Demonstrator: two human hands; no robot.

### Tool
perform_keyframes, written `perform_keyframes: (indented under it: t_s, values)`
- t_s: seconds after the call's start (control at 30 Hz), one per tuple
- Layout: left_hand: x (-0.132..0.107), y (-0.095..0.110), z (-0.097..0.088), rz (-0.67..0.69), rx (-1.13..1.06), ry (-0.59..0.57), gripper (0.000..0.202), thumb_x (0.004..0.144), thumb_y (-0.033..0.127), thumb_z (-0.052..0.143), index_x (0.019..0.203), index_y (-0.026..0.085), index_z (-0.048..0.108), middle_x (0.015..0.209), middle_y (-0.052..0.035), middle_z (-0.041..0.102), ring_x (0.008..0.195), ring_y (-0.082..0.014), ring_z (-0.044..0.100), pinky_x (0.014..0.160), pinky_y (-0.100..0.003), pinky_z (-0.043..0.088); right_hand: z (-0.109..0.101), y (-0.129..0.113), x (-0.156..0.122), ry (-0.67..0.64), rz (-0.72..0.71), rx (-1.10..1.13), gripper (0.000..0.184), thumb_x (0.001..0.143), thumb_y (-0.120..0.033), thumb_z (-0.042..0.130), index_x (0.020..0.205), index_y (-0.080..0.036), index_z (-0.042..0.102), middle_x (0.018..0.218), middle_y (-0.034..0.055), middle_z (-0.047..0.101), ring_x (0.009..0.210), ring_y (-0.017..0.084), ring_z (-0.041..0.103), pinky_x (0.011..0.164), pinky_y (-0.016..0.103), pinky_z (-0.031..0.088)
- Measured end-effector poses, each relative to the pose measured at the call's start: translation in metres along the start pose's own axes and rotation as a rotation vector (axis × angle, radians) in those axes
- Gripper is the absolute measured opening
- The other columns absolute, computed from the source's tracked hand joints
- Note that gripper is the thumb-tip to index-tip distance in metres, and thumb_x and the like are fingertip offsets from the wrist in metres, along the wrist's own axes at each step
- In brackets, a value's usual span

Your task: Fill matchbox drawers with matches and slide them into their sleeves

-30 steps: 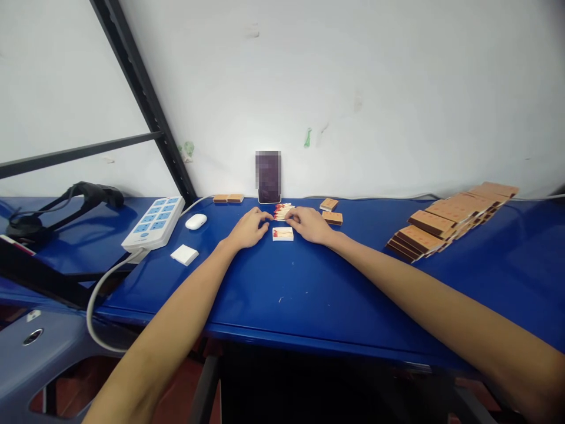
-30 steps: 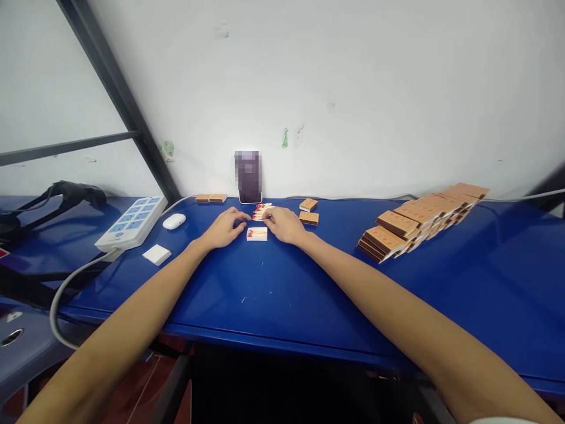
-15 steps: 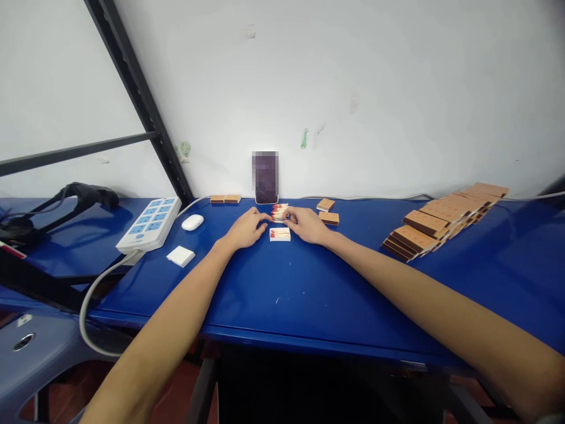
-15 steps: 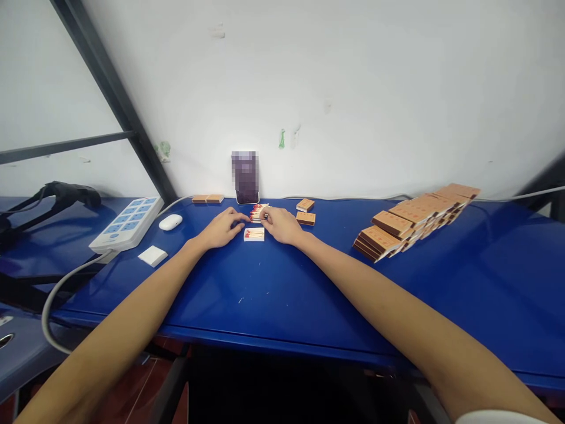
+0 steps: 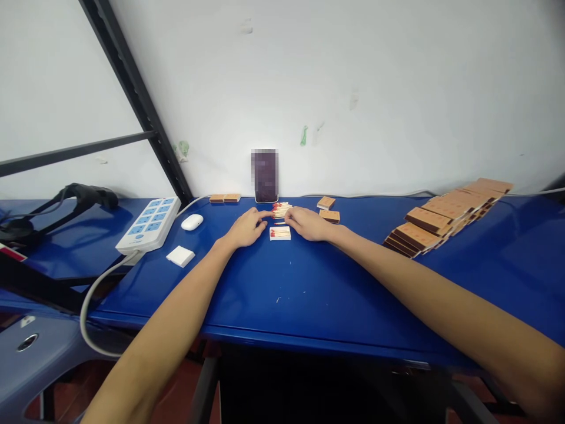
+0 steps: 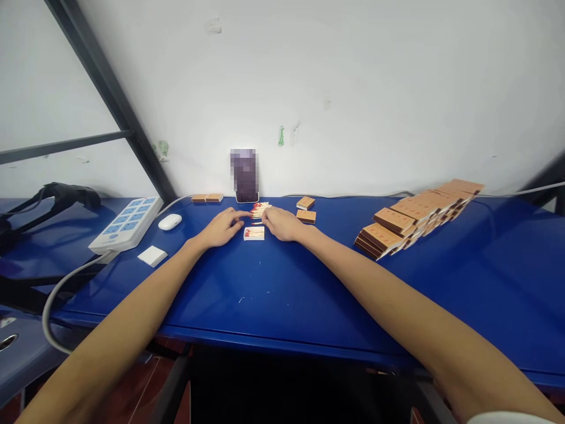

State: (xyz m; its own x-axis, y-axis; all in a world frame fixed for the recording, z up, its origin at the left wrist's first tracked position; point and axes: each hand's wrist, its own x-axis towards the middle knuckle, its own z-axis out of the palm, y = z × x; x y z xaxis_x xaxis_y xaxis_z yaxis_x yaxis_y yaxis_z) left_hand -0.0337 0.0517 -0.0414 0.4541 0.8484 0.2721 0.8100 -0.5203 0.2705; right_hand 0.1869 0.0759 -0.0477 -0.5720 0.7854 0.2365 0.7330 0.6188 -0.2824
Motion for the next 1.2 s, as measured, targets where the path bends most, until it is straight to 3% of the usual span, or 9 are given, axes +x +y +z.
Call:
perform_keyframes:
  t_s: [0.2, 0.37, 0.5, 0.6, 0.7, 0.9, 1.07, 1.2]
  values:
    - [0.001, 0.004, 0.001, -0.043, 0.080, -0.061, 0.046, 0.095, 0.026, 0.036, 0.138, 0.027, 0.053, 0.093, -0.0062, 0.051, 0.090, -0.0215, 0.053, 0.088, -0.037, 0.044, -0.011, -0.005, -0.005, -0.108, 0.012, -0.107, 0.016, 0.097, -0.023, 0.039, 0.092, -0.018, 0.053, 0.096, 0.0127, 0.062, 0.082, 0.022, 0.057, 0.071, 0.031, 0.039]
    - [0.000, 0.005, 0.001, -0.036, 0.096, -0.067, 0.045, 0.096, 0.027, 0.036, 0.137, 0.027, 0.053, 0.095, -0.0068, 0.051, 0.094, -0.0216, 0.054, 0.091, -0.038, 0.044, -0.027, -0.011, -0.003, -0.106, 0.018, -0.081, 0.018, 0.098, -0.021, 0.035, 0.089, -0.017, 0.051, 0.100, 0.0127, 0.062, 0.087, 0.021, 0.057, 0.073, 0.029, 0.039]
    - [0.000, 0.005, 0.000, -0.033, 0.082, -0.035, 0.041, 0.095, 0.027, 0.040, 0.131, 0.022, 0.058, 0.095, -0.0072, 0.053, 0.092, -0.0210, 0.055, 0.089, -0.037, 0.045, -0.044, -0.021, -0.005, -0.088, -0.006, -0.027, 0.020, 0.100, -0.023, 0.034, 0.090, -0.016, 0.051, 0.101, 0.0123, 0.063, 0.085, 0.019, 0.057, 0.071, 0.027, 0.038]
    - [0.000, 0.005, 0.001, -0.035, 0.068, 0.025, 0.034, 0.094, 0.029, 0.045, 0.119, 0.021, 0.067, 0.095, -0.0071, 0.055, 0.089, -0.0206, 0.055, 0.087, -0.036, 0.045, -0.054, -0.035, -0.009, -0.152, -0.012, -0.035, 0.022, 0.100, -0.024, 0.035, 0.087, -0.017, 0.052, 0.093, 0.0106, 0.064, 0.079, 0.019, 0.057, 0.066, 0.027, 0.037]
    - [0.001, 0.004, 0.002, -0.045, 0.061, 0.096, 0.028, 0.092, 0.032, 0.051, 0.107, 0.022, 0.073, 0.096, -0.0063, 0.059, 0.091, -0.0208, 0.055, 0.088, -0.036, 0.045, -0.056, -0.048, -0.013, -0.249, -0.004, -0.085, 0.019, 0.098, -0.021, 0.040, 0.086, -0.017, 0.055, 0.090, 0.0096, 0.066, 0.077, 0.019, 0.059, 0.064, 0.027, 0.036]
    - [0.001, 0.001, 0.002, -0.080, 0.073, 0.128, 0.027, 0.091, 0.034, 0.054, 0.106, 0.022, 0.073, 0.098, -0.0063, 0.061, 0.092, -0.0212, 0.056, 0.089, -0.036, 0.044, -0.044, -0.057, -0.015, -0.322, 0.022, -0.164, 0.022, 0.096, -0.020, 0.040, 0.092, -0.015, 0.061, 0.099, 0.0126, 0.069, 0.086, 0.020, 0.063, 0.066, 0.025, 0.038]
    - [0.001, 0.000, 0.001, -0.054, 0.067, 0.109, 0.024, 0.091, 0.033, 0.054, 0.100, 0.023, 0.073, 0.096, -0.0063, 0.059, 0.090, -0.0212, 0.055, 0.088, -0.037, 0.044, -0.042, -0.055, -0.015, -0.290, 0.010, -0.158, 0.020, 0.094, -0.021, 0.042, 0.092, -0.016, 0.061, 0.101, 0.0117, 0.068, 0.087, 0.020, 0.062, 0.064, 0.025, 0.037]
    - [0.001, 0.000, 0.000, -0.039, 0.065, 0.064, 0.022, 0.092, 0.032, 0.051, 0.100, 0.022, 0.068, 0.092, -0.0062, 0.055, 0.089, -0.0212, 0.054, 0.089, -0.038, 0.043, -0.043, -0.043, -0.011, -0.137, -0.038, -0.133, 0.017, 0.093, -0.022, 0.042, 0.094, -0.018, 0.059, 0.096, 0.0087, 0.068, 0.079, 0.018, 0.058, 0.061, 0.026, 0.033]
